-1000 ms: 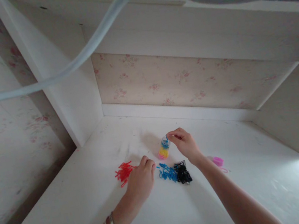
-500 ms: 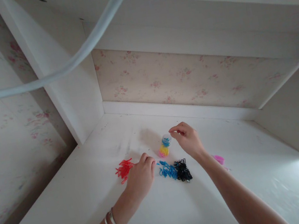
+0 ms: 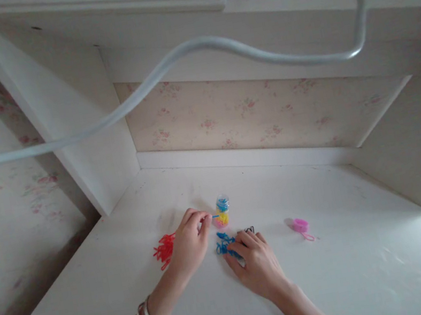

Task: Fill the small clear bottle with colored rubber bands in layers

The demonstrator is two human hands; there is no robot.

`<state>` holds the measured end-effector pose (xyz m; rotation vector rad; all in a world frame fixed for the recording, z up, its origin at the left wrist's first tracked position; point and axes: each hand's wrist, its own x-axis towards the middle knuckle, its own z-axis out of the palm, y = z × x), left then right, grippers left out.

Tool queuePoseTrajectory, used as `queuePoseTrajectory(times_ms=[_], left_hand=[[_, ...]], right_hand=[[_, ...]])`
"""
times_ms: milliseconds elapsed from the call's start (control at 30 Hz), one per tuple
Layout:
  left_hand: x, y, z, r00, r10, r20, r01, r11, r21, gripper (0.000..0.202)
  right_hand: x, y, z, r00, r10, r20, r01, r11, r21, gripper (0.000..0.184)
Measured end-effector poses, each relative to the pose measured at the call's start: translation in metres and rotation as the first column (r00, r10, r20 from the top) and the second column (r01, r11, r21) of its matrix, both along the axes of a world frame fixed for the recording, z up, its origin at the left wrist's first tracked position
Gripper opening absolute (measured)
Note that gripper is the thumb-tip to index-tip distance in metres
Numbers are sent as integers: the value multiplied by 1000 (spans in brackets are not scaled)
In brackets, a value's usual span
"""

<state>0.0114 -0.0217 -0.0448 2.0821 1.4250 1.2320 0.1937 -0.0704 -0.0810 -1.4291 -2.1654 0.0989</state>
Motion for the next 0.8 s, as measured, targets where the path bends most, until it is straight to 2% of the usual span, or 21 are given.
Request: queuePoseTrajectory(times_ms=[133, 267, 500, 800], left_hand=[[11, 15, 24, 1000, 16, -18, -15, 998, 67, 26], [21, 31, 36, 993, 35, -114, -22, 993, 118, 24], [29, 41, 38, 952, 60, -302, -36, 996, 86, 25], [27, 42, 35, 966, 31, -258, -4, 995, 104, 26]], right_hand=[[-6, 0, -5, 992, -33, 120, 29, 999, 40, 12], [-3, -1, -12, 990, -37, 137, 30, 998, 55, 12], [-5, -2, -11, 992, -58, 111, 50, 996, 68, 10], [-5, 0, -11, 991, -77, 111, 69, 995, 68, 11]])
